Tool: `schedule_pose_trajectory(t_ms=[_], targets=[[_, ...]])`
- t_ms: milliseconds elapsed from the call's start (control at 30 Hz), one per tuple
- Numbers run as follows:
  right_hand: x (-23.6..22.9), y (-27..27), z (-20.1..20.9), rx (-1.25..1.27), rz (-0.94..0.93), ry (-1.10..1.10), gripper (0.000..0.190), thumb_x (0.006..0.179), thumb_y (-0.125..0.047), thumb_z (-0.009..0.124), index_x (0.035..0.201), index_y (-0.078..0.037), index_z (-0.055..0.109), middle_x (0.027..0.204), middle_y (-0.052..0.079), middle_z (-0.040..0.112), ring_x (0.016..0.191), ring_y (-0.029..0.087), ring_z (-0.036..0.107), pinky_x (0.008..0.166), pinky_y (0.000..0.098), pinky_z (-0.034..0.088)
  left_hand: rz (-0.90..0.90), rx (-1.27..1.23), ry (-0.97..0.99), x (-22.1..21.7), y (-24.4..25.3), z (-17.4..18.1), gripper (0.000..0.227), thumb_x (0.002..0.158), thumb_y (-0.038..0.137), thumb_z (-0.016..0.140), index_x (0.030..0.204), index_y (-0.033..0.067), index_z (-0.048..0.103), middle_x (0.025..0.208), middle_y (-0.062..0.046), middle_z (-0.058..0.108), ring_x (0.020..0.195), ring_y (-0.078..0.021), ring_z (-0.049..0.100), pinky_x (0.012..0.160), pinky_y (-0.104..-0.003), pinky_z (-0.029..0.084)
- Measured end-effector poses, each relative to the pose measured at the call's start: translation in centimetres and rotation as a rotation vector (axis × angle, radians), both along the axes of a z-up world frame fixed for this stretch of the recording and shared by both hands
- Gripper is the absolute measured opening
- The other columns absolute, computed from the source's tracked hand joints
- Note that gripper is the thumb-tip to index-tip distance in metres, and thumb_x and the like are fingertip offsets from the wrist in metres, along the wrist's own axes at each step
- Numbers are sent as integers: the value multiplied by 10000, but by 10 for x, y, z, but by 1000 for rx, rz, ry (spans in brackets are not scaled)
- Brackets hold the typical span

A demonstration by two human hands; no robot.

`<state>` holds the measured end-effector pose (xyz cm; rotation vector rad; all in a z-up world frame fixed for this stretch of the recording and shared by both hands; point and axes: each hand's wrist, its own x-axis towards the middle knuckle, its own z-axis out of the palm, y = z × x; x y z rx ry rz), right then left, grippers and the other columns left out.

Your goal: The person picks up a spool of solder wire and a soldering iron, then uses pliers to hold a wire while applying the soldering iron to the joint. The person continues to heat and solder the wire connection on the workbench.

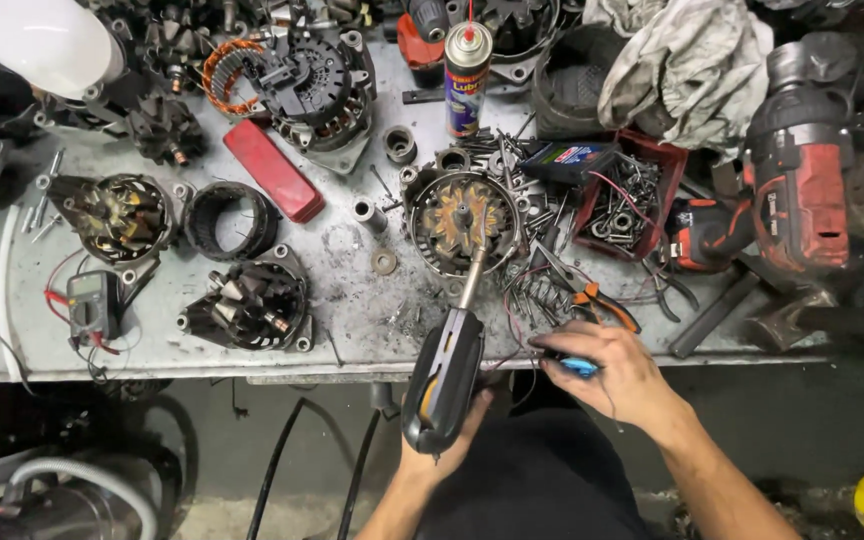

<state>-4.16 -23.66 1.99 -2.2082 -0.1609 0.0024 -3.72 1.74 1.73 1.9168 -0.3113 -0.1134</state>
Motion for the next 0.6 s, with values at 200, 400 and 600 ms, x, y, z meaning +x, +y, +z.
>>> schedule_pose_trajectory(t_ms=[200,400,600], targets=[[4,-3,-1,-43,172,-9,218,800,-222,759,982,-102,772,945,16,754,678,206,694,630,327,544,-24,4,113,1,4,-12,159,858,85,762,1000,41,705,759,-22,701,591,-153,627,555,-291,544],[6,-2,1,-63,169,-24,218,786,-205,771,967,-86,753,907,16,758,648,196,691,608,327,541,-22,-53,-12,11,-4,10,80,864,32,730,937,39,700,703,-5,666,547,-138,581,510,-278,511],[6,-7,0,-50,123,-13,261,760,-200,792,989,-94,727,914,22,759,725,220,709,694,330,546,-43,-75,-27,11,-7,8,181,876,36,716,1055,7,712,834,-54,751,634,-169,680,584,-282,564]])
